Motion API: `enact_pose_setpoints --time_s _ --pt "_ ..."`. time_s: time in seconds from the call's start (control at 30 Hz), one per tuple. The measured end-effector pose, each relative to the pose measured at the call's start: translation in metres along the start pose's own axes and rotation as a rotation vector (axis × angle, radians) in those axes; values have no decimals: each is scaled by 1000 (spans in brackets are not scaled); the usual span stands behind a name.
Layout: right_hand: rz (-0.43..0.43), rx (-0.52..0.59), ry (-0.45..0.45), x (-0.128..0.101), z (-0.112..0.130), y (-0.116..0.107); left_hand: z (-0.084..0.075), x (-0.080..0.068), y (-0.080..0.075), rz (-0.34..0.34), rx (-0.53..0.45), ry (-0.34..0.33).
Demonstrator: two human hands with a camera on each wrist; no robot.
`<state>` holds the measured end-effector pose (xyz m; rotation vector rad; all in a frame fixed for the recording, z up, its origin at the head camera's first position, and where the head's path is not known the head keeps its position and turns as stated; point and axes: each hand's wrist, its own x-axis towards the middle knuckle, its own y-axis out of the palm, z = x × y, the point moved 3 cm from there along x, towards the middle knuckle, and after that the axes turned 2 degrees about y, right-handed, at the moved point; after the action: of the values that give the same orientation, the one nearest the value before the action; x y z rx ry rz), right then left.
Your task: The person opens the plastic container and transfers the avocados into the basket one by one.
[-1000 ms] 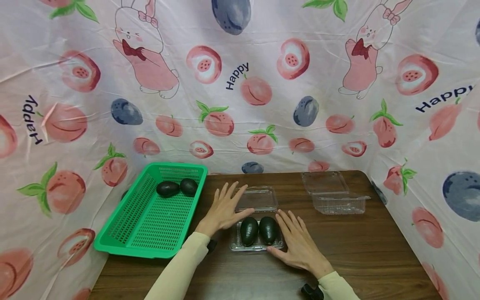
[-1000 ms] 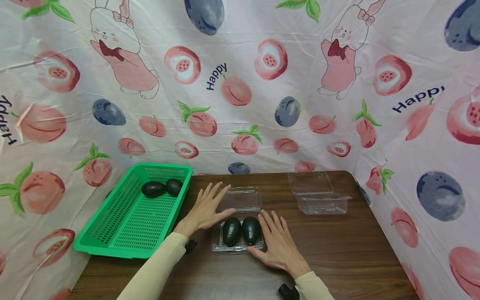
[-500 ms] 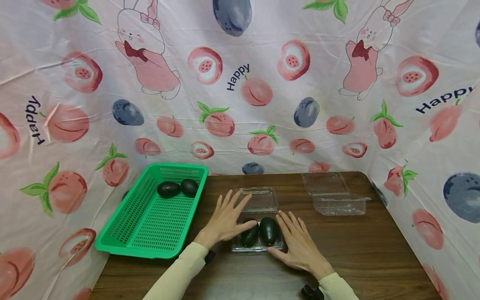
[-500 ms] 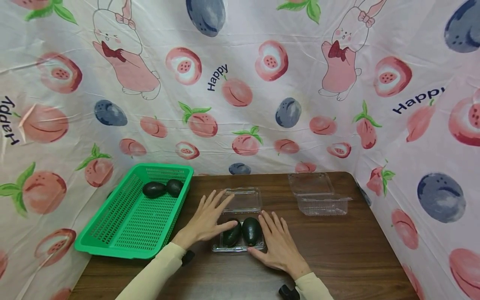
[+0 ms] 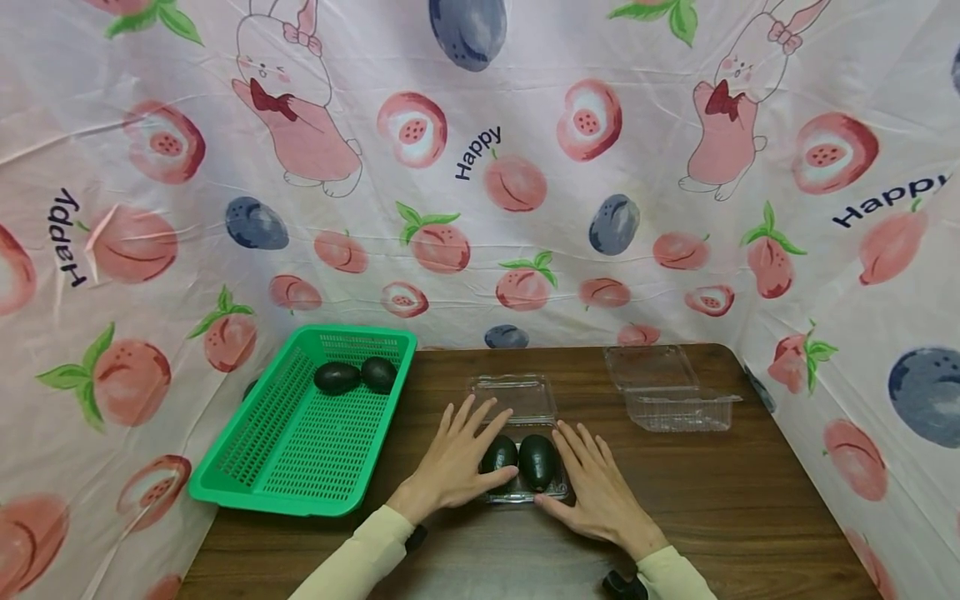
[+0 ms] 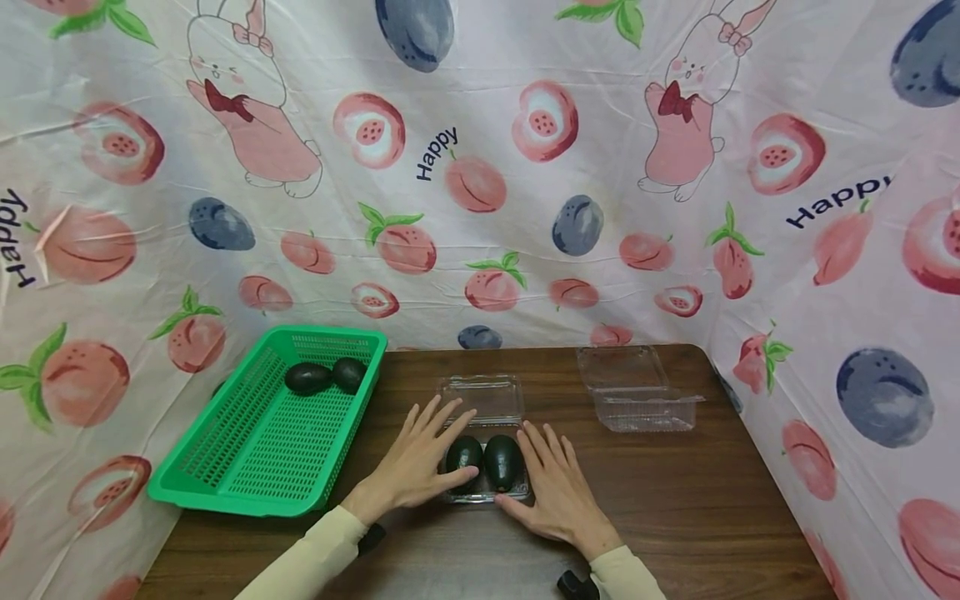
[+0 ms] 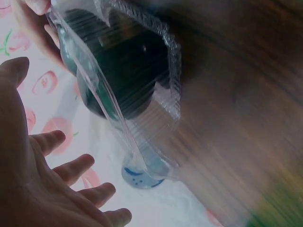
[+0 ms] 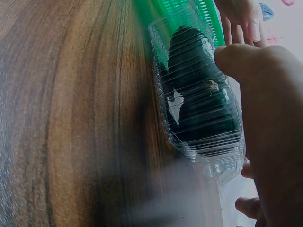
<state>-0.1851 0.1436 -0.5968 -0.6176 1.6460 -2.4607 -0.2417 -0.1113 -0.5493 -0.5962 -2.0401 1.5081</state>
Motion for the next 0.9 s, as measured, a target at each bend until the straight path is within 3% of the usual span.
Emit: enact_pose_setpoints --time_s 0.27,0.63,0.9 --pt "-5 -3 2 0 -1 2 -8 -6 7 -15 30 14" --pt "-10 12 9 0 -1 1 -15 -12 13 -100 70 35" --pt "-7 -1 4 -1 -1 1 -14 -13 17 -74 74 5"
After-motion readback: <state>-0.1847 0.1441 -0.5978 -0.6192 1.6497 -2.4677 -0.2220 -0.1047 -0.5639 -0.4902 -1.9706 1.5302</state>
